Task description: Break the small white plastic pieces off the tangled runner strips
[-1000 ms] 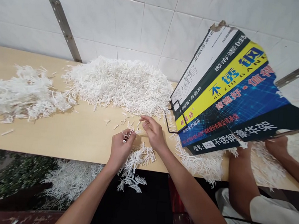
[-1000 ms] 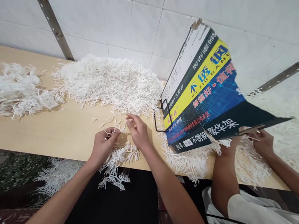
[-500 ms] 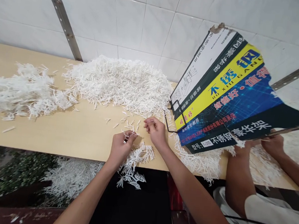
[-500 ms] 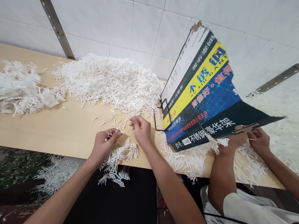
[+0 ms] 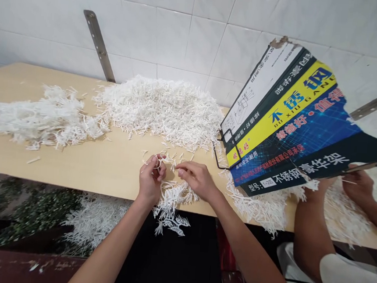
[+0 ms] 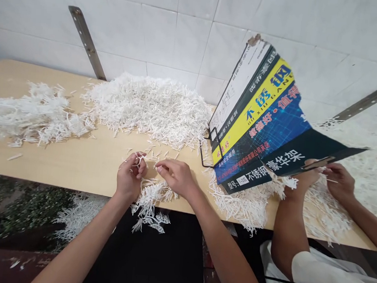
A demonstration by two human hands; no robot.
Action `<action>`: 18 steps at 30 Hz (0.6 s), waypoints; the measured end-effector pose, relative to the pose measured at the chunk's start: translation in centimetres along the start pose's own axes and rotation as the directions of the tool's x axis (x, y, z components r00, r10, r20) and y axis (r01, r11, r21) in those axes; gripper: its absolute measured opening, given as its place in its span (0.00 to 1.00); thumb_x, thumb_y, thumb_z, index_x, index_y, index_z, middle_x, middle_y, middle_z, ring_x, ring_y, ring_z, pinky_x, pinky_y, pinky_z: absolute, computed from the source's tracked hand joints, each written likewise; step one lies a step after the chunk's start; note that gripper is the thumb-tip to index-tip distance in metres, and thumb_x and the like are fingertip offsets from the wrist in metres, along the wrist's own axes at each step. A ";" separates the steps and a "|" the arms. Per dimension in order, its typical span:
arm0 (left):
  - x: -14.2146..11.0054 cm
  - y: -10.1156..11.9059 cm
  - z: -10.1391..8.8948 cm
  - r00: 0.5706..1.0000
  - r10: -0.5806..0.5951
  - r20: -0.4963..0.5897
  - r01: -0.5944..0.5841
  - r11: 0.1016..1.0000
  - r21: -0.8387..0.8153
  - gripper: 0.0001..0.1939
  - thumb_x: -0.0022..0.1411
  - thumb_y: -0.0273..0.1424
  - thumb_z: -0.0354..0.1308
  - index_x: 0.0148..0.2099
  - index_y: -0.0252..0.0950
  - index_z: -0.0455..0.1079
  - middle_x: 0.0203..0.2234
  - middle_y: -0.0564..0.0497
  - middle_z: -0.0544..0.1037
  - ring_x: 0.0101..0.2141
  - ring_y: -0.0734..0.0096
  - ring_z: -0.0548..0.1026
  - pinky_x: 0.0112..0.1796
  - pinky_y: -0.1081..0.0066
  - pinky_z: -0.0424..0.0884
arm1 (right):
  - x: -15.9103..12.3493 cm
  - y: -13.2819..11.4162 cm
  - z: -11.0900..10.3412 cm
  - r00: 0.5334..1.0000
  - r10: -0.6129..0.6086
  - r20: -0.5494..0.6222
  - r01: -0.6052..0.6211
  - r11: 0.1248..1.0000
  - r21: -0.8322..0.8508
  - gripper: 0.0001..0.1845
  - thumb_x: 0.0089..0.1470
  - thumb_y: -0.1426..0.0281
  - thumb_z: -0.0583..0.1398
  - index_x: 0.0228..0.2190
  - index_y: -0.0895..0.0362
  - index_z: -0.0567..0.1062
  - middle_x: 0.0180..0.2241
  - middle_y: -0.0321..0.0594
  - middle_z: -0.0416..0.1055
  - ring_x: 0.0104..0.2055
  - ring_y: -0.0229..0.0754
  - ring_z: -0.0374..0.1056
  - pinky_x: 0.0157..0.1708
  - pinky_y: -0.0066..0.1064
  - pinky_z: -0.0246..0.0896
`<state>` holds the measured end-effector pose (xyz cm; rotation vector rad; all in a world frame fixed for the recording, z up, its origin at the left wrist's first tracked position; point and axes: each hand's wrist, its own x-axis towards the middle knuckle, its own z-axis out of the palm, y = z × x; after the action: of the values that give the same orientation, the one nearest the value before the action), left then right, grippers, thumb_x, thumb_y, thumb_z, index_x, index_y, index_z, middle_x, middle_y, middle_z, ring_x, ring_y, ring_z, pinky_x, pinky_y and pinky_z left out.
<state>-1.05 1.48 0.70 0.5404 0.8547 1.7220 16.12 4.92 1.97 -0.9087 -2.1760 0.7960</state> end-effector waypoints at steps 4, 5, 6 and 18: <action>-0.2 0.7 -0.3 0.998 -0.054 -0.012 0.053 0.998 -0.047 0.14 0.58 0.40 0.64 0.40 0.35 0.71 0.17 0.59 0.64 0.17 0.81 0.57 0.20 0.77 0.50 | -3.2 -3.4 1.0 0.998 -0.052 -0.019 0.048 0.983 -0.176 0.10 0.66 0.68 0.58 0.40 0.55 0.81 0.38 0.43 0.82 0.40 0.46 0.75 0.43 0.37 0.65; -0.4 1.0 -0.3 0.998 -0.062 -0.005 0.062 0.997 -0.041 0.13 0.57 0.38 0.65 0.39 0.35 0.72 0.17 0.59 0.64 0.17 0.81 0.57 0.20 0.77 0.50 | -4.1 -4.4 1.2 0.998 -0.049 -0.050 0.039 0.981 -0.191 0.10 0.66 0.69 0.58 0.39 0.55 0.80 0.37 0.43 0.81 0.39 0.46 0.75 0.43 0.38 0.65; -0.7 1.2 -0.3 0.998 -0.064 0.002 0.064 0.997 -0.038 0.11 0.56 0.36 0.65 0.38 0.35 0.72 0.17 0.59 0.64 0.17 0.82 0.56 0.20 0.77 0.49 | -4.9 -5.3 1.3 0.995 -0.036 -0.089 0.019 0.982 -0.189 0.09 0.66 0.70 0.58 0.39 0.56 0.80 0.36 0.43 0.81 0.38 0.46 0.74 0.42 0.38 0.65; -6.0 3.2 2.2 0.983 -0.173 0.068 0.183 0.964 -0.193 0.08 0.58 0.32 0.65 0.39 0.36 0.71 0.14 0.62 0.57 0.15 0.83 0.49 0.19 0.79 0.51 | -8.8 -7.5 4.6 0.869 0.490 -0.062 -0.468 0.857 0.219 0.06 0.59 0.66 0.65 0.37 0.54 0.81 0.19 0.30 0.64 0.21 0.36 0.59 0.23 0.28 0.54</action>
<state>0.40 -4.15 4.92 0.3602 0.6653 1.5996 14.72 -7.47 1.76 -1.3825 -1.7440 1.1407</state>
